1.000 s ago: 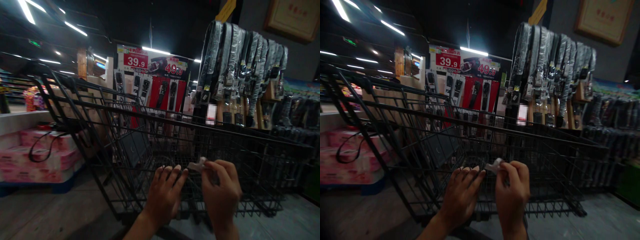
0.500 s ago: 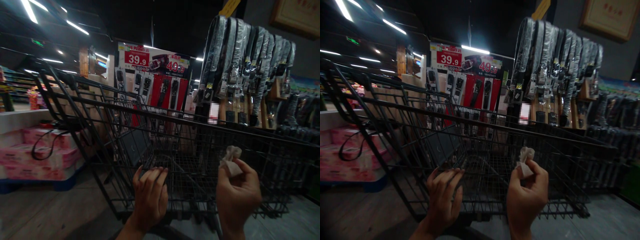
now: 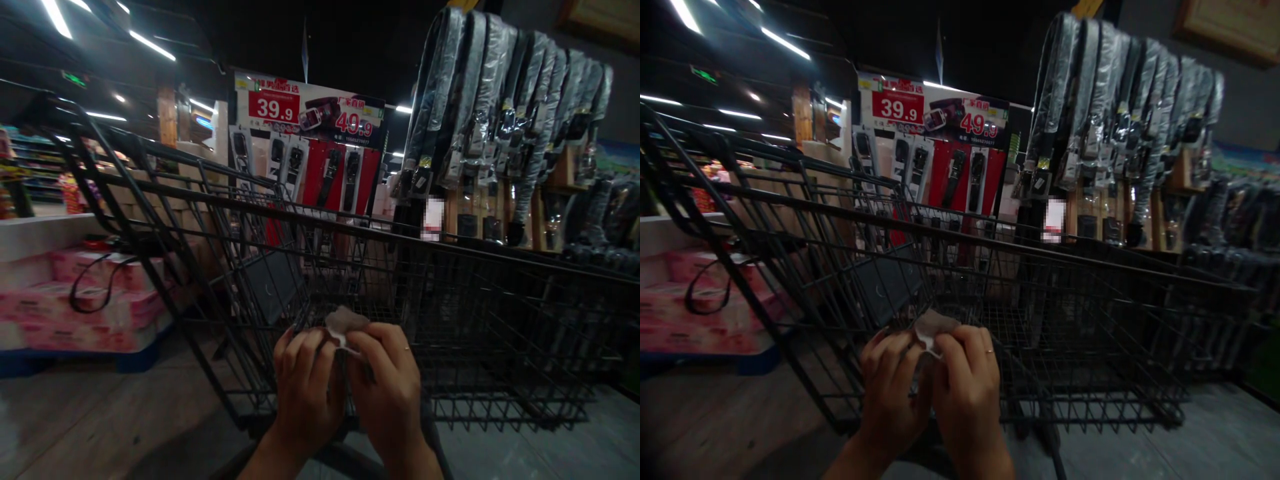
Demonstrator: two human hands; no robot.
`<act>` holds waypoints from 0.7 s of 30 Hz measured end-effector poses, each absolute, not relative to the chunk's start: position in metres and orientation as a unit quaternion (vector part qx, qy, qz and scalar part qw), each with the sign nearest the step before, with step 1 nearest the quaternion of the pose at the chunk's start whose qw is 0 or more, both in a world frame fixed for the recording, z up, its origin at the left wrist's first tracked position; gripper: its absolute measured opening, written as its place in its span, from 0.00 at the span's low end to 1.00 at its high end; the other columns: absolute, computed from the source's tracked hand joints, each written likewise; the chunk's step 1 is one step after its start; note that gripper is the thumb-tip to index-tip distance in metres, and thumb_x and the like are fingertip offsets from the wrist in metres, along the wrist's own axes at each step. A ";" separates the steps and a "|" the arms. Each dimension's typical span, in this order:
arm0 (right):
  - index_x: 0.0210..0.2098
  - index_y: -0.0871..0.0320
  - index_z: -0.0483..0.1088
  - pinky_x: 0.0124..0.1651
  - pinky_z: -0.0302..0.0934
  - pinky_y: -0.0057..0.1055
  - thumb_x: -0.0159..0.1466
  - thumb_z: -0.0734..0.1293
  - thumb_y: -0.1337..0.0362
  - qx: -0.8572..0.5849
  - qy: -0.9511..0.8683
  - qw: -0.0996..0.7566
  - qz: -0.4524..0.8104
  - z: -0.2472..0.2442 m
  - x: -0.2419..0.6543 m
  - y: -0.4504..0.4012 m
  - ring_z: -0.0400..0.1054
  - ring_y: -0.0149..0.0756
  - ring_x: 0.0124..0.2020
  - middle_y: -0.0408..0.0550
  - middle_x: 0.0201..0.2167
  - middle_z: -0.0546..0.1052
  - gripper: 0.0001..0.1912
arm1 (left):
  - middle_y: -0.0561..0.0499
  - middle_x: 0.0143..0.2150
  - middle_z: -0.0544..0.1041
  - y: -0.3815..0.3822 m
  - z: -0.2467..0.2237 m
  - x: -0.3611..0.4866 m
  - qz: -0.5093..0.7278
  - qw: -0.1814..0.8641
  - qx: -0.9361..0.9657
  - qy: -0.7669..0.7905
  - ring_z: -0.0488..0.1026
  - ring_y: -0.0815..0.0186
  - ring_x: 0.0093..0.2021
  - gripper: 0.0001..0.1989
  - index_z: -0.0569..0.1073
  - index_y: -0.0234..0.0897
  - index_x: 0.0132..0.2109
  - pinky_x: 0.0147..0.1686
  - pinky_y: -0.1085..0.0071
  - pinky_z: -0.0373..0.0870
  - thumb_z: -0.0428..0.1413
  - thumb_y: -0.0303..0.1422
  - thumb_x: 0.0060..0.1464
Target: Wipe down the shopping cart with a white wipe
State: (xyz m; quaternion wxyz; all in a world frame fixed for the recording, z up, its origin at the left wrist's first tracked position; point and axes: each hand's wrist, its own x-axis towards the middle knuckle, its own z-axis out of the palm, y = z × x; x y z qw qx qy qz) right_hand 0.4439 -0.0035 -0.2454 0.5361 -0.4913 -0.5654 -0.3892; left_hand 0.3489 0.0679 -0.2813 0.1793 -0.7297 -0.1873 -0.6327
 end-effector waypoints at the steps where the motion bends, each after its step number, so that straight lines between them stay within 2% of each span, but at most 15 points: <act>1: 0.36 0.57 0.70 0.37 0.65 0.30 0.62 0.61 0.76 -0.494 -0.577 0.524 -0.385 -0.247 0.443 -0.004 0.66 0.32 0.35 0.46 0.32 0.72 0.10 | 0.45 0.42 0.73 0.069 -0.282 0.348 -0.633 0.183 -0.729 -0.184 0.67 0.61 0.47 0.08 0.71 0.37 0.43 0.57 0.58 0.60 0.49 0.29 0.58; 12: 0.30 0.58 0.68 0.31 0.60 0.30 0.65 0.57 0.75 -0.524 -0.623 0.412 -0.408 -0.288 0.457 -0.011 0.62 0.34 0.31 0.47 0.28 0.69 0.12 | 0.47 0.47 0.76 0.063 -0.282 0.340 -0.601 0.157 -0.763 -0.180 0.68 0.63 0.51 0.19 0.70 0.37 0.54 0.60 0.60 0.56 0.48 0.23 0.55; 17: 0.33 0.58 0.68 0.34 0.62 0.30 0.63 0.60 0.76 -0.515 -0.619 0.438 -0.400 -0.271 0.452 -0.007 0.63 0.33 0.33 0.47 0.31 0.70 0.09 | 0.44 0.50 0.73 0.071 -0.286 0.322 -0.616 0.175 -0.745 -0.187 0.66 0.62 0.56 0.22 0.67 0.35 0.56 0.62 0.59 0.56 0.49 0.21 0.54; 21: 0.30 0.57 0.68 0.35 0.63 0.29 0.62 0.62 0.77 -0.495 -0.594 0.477 -0.418 -0.254 0.442 -0.001 0.64 0.31 0.33 0.45 0.31 0.69 0.10 | 0.40 0.54 0.69 0.090 -0.286 0.298 -0.645 0.186 -0.692 -0.266 0.62 0.56 0.60 0.24 0.64 0.32 0.58 0.63 0.51 0.54 0.50 0.22 0.53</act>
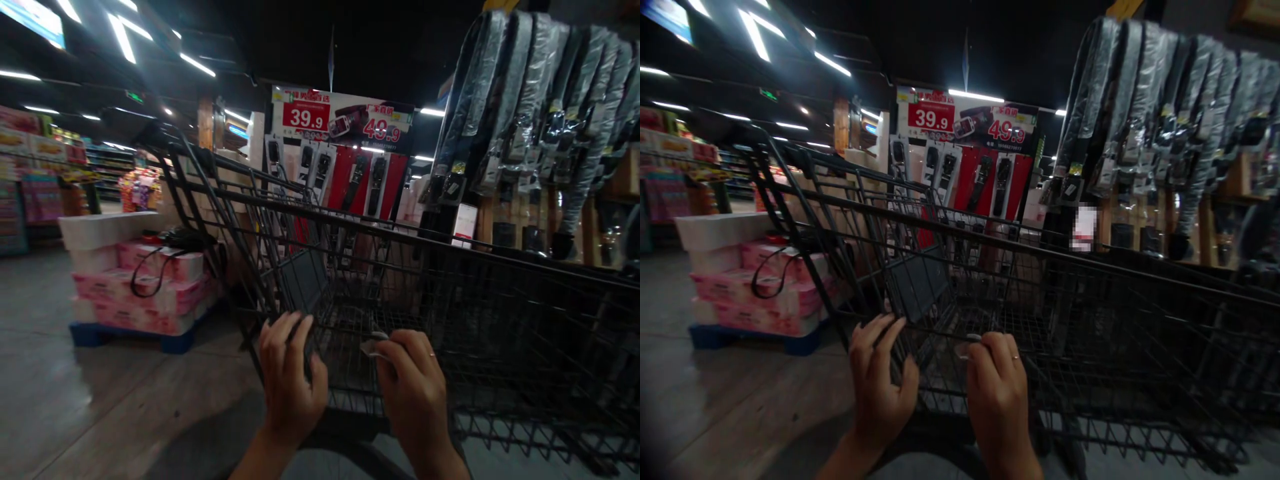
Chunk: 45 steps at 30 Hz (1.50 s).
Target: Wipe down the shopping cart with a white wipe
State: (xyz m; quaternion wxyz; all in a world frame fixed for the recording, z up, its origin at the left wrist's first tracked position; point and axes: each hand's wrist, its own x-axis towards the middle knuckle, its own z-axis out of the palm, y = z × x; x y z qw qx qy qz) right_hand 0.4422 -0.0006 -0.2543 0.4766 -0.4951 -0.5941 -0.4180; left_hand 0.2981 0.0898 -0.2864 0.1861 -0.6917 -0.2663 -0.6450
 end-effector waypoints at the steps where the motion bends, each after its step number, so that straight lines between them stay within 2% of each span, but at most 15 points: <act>1: 0.30 0.56 0.68 0.35 0.64 0.29 0.62 0.62 0.76 -0.489 -0.593 0.482 -0.421 -0.250 0.439 0.000 0.65 0.31 0.34 0.45 0.31 0.69 0.09 | 0.40 0.53 0.70 0.095 -0.286 0.293 -0.639 0.192 -0.692 -0.276 0.62 0.56 0.60 0.23 0.64 0.32 0.58 0.64 0.50 0.52 0.50 0.22 0.53; 8: 0.35 0.58 0.71 0.38 0.65 0.28 0.62 0.65 0.74 -0.426 -0.579 0.529 -0.451 -0.195 0.416 0.016 0.67 0.29 0.35 0.45 0.34 0.70 0.07 | 0.41 0.53 0.72 0.108 -0.295 0.288 -0.614 0.226 -0.710 -0.259 0.62 0.60 0.62 0.24 0.63 0.30 0.59 0.64 0.58 0.55 0.46 0.23 0.54; 13: 0.34 0.57 0.70 0.42 0.66 0.33 0.62 0.63 0.75 -0.400 -0.583 0.531 -0.468 -0.173 0.402 0.038 0.67 0.34 0.41 0.48 0.39 0.70 0.07 | 0.41 0.52 0.74 0.103 -0.296 0.291 -0.619 0.222 -0.706 -0.262 0.62 0.61 0.62 0.25 0.63 0.30 0.59 0.66 0.57 0.49 0.47 0.21 0.53; 18: 0.45 0.63 0.67 0.42 0.67 0.32 0.62 0.63 0.73 -0.462 -0.568 0.515 -0.446 -0.197 0.394 0.035 0.67 0.35 0.42 0.52 0.39 0.70 0.11 | 0.43 0.52 0.76 0.100 -0.294 0.289 -0.624 0.203 -0.705 -0.269 0.65 0.62 0.61 0.22 0.65 0.31 0.58 0.68 0.58 0.42 0.45 0.25 0.57; 22: 0.41 0.61 0.68 0.38 0.67 0.28 0.65 0.61 0.69 -0.511 -0.560 0.483 -0.438 -0.225 0.392 0.027 0.67 0.33 0.37 0.50 0.37 0.69 0.07 | 0.43 0.52 0.76 0.100 -0.295 0.288 -0.624 0.191 -0.708 -0.268 0.65 0.62 0.61 0.21 0.65 0.31 0.59 0.68 0.58 0.41 0.45 0.27 0.59; 32: 0.37 0.60 0.69 0.38 0.67 0.25 0.69 0.57 0.66 -0.503 -0.609 0.426 -0.440 -0.282 0.402 0.021 0.71 0.31 0.37 0.51 0.37 0.73 0.10 | 0.41 0.52 0.76 0.104 -0.299 0.288 -0.623 0.191 -0.715 -0.254 0.64 0.61 0.62 0.23 0.63 0.30 0.60 0.67 0.58 0.43 0.47 0.25 0.57; 36: 0.40 0.58 0.71 0.39 0.66 0.24 0.65 0.64 0.68 -0.496 -0.574 0.453 -0.468 -0.253 0.391 0.017 0.70 0.29 0.39 0.48 0.38 0.73 0.05 | 0.41 0.53 0.75 0.102 -0.299 0.291 -0.627 0.191 -0.711 -0.257 0.64 0.61 0.62 0.24 0.63 0.30 0.60 0.67 0.57 0.44 0.46 0.24 0.56; 40: 0.41 0.58 0.71 0.43 0.65 0.28 0.64 0.64 0.71 -0.445 -0.548 0.509 -0.492 -0.206 0.379 0.025 0.70 0.31 0.41 0.48 0.39 0.73 0.07 | 0.43 0.52 0.76 0.100 -0.300 0.293 -0.617 0.187 -0.712 -0.278 0.64 0.62 0.62 0.26 0.63 0.31 0.60 0.67 0.58 0.44 0.47 0.21 0.53; 45: 0.41 0.59 0.70 0.42 0.63 0.33 0.65 0.62 0.72 -0.460 -0.596 0.475 -0.455 -0.201 0.377 0.044 0.65 0.35 0.39 0.49 0.37 0.73 0.08 | 0.43 0.52 0.76 0.102 -0.300 0.290 -0.619 0.202 -0.710 -0.266 0.64 0.62 0.62 0.25 0.63 0.32 0.61 0.67 0.57 0.43 0.46 0.23 0.55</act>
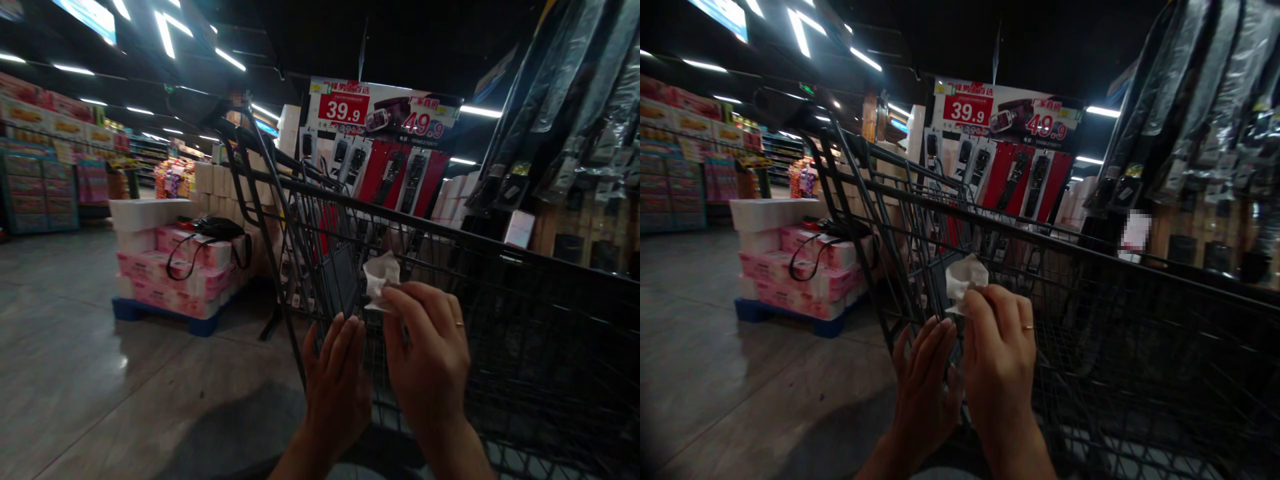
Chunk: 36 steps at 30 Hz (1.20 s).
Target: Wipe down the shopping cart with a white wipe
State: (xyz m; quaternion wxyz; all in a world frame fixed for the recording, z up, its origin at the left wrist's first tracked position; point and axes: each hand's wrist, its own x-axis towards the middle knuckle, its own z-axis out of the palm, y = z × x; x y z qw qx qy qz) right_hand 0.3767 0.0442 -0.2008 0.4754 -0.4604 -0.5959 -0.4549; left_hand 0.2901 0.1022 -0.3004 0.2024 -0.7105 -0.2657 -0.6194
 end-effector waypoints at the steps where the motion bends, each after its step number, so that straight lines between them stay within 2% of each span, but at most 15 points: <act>1: 0.40 0.60 0.70 0.41 0.62 0.33 0.66 0.61 0.71 -0.472 -0.601 0.463 -0.449 -0.208 0.377 0.045 0.64 0.35 0.38 0.50 0.37 0.73 0.07 | 0.43 0.52 0.76 0.103 -0.300 0.290 -0.619 0.204 -0.710 -0.265 0.65 0.62 0.62 0.24 0.63 0.32 0.60 0.67 0.57 0.43 0.46 0.24 0.56; 7: 0.41 0.59 0.70 0.42 0.55 0.36 0.67 0.60 0.68 -0.515 -0.584 0.395 -0.488 -0.252 0.384 0.032 0.62 0.39 0.39 0.49 0.38 0.76 0.07 | 0.40 0.52 0.76 0.103 -0.301 0.289 -0.618 0.205 -0.711 -0.265 0.67 0.60 0.60 0.19 0.67 0.30 0.56 0.66 0.57 0.43 0.44 0.28 0.59; 11: 0.40 0.61 0.70 0.42 0.57 0.35 0.66 0.59 0.70 -0.508 -0.609 0.360 -0.492 -0.267 0.392 0.024 0.62 0.39 0.39 0.52 0.38 0.75 0.08 | 0.40 0.52 0.76 0.103 -0.300 0.287 -0.618 0.199 -0.715 -0.260 0.68 0.60 0.59 0.20 0.66 0.30 0.57 0.66 0.57 0.42 0.45 0.29 0.59; 18: 0.41 0.57 0.71 0.38 0.62 0.30 0.65 0.58 0.74 -0.524 -0.579 0.351 -0.517 -0.277 0.427 0.007 0.66 0.34 0.36 0.49 0.37 0.72 0.13 | 0.42 0.53 0.76 0.100 -0.294 0.281 -0.593 0.193 -0.736 -0.263 0.68 0.61 0.59 0.24 0.63 0.32 0.61 0.67 0.58 0.40 0.50 0.25 0.56; 25: 0.38 0.58 0.69 0.26 0.60 0.22 0.65 0.62 0.69 -0.535 -0.559 0.390 -0.500 -0.274 0.453 -0.013 0.67 0.26 0.27 0.45 0.33 0.73 0.04 | 0.44 0.54 0.75 0.099 -0.294 0.285 -0.600 0.190 -0.728 -0.273 0.68 0.59 0.59 0.30 0.56 0.36 0.65 0.66 0.57 0.44 0.50 0.24 0.56; 29: 0.34 0.57 0.68 0.28 0.61 0.25 0.62 0.66 0.67 -0.541 -0.493 0.438 -0.522 -0.268 0.474 -0.026 0.66 0.28 0.27 0.43 0.29 0.70 0.01 | 0.44 0.54 0.74 0.099 -0.295 0.288 -0.611 0.185 -0.718 -0.277 0.68 0.58 0.58 0.34 0.53 0.40 0.67 0.64 0.55 0.48 0.50 0.23 0.55; 33: 0.31 0.59 0.70 0.34 0.63 0.34 0.59 0.68 0.68 -0.559 -0.391 0.470 -0.560 -0.261 0.501 -0.040 0.67 0.37 0.32 0.48 0.31 0.71 0.01 | 0.44 0.54 0.74 0.099 -0.295 0.290 -0.621 0.183 -0.711 -0.274 0.69 0.57 0.57 0.35 0.52 0.42 0.67 0.63 0.54 0.51 0.50 0.22 0.54; 36: 0.31 0.60 0.72 0.35 0.63 0.36 0.58 0.67 0.69 -0.574 -0.350 0.500 -0.546 -0.260 0.507 -0.044 0.67 0.39 0.33 0.50 0.31 0.71 0.01 | 0.43 0.53 0.74 0.099 -0.295 0.293 -0.633 0.186 -0.702 -0.269 0.68 0.57 0.58 0.34 0.55 0.40 0.66 0.62 0.54 0.53 0.50 0.22 0.53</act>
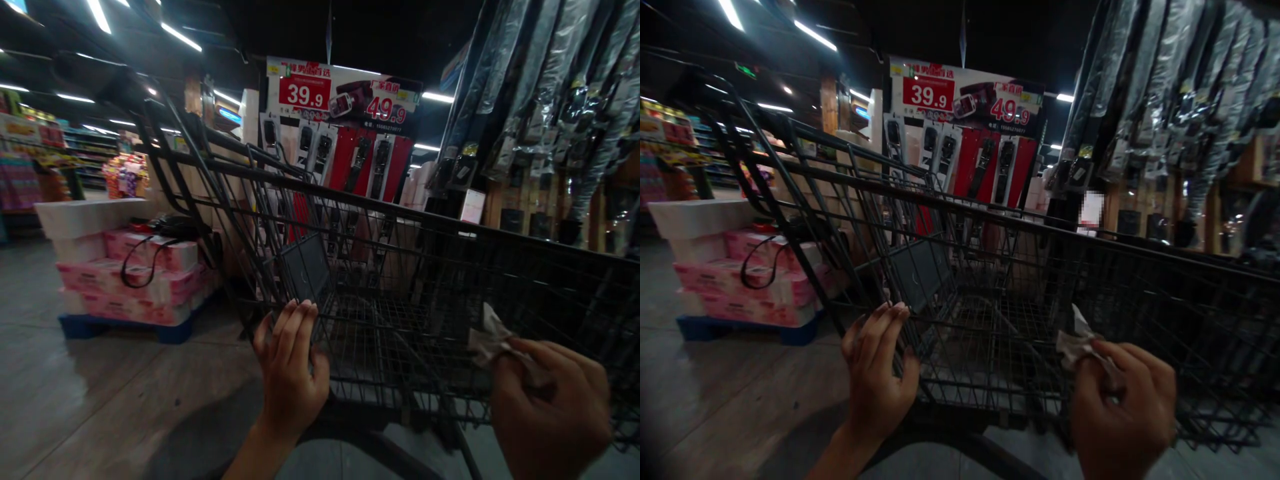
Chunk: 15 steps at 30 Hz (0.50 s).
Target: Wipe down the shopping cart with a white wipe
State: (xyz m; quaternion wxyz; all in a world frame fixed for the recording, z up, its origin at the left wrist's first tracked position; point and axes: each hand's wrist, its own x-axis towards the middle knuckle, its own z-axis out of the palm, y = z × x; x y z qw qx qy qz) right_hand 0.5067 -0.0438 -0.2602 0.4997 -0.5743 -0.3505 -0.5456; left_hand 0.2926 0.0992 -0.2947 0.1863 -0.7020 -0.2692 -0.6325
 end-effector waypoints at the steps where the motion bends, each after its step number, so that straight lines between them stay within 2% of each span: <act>1: 0.32 0.59 0.72 0.34 0.63 0.36 0.59 0.67 0.69 -0.578 -0.351 0.507 -0.535 -0.261 0.505 -0.043 0.68 0.38 0.33 0.50 0.32 0.72 0.02 | 0.43 0.53 0.74 0.099 -0.294 0.293 -0.636 0.187 -0.699 -0.269 0.68 0.57 0.58 0.34 0.55 0.40 0.66 0.62 0.54 0.53 0.50 0.22 0.53; 7: 0.43 0.65 0.71 0.40 0.66 0.42 0.59 0.67 0.67 -0.588 -0.403 0.492 -0.500 -0.266 0.481 -0.032 0.69 0.45 0.39 0.56 0.37 0.73 0.13 | 0.44 0.53 0.74 0.101 -0.292 0.293 -0.638 0.185 -0.699 -0.265 0.68 0.56 0.57 0.34 0.56 0.41 0.66 0.60 0.55 0.55 0.50 0.22 0.52; 10: 0.47 0.65 0.69 0.39 0.67 0.41 0.56 0.70 0.66 -0.590 -0.400 0.488 -0.503 -0.269 0.476 -0.029 0.69 0.46 0.41 0.56 0.39 0.73 0.19 | 0.43 0.54 0.73 0.101 -0.292 0.292 -0.637 0.181 -0.700 -0.267 0.68 0.56 0.57 0.33 0.57 0.40 0.65 0.60 0.54 0.55 0.51 0.22 0.52; 12: 0.47 0.63 0.69 0.38 0.68 0.39 0.56 0.71 0.67 -0.584 -0.399 0.489 -0.511 -0.270 0.477 -0.028 0.69 0.44 0.41 0.55 0.38 0.73 0.19 | 0.43 0.54 0.73 0.102 -0.292 0.293 -0.638 0.182 -0.699 -0.267 0.67 0.55 0.57 0.33 0.58 0.40 0.65 0.60 0.54 0.55 0.51 0.22 0.51; 15: 0.42 0.61 0.70 0.35 0.67 0.34 0.57 0.70 0.70 -0.570 -0.397 0.498 -0.518 -0.269 0.478 -0.027 0.68 0.40 0.40 0.52 0.38 0.71 0.13 | 0.43 0.54 0.72 0.103 -0.293 0.294 -0.643 0.184 -0.693 -0.268 0.67 0.54 0.58 0.34 0.57 0.41 0.65 0.60 0.53 0.57 0.51 0.23 0.51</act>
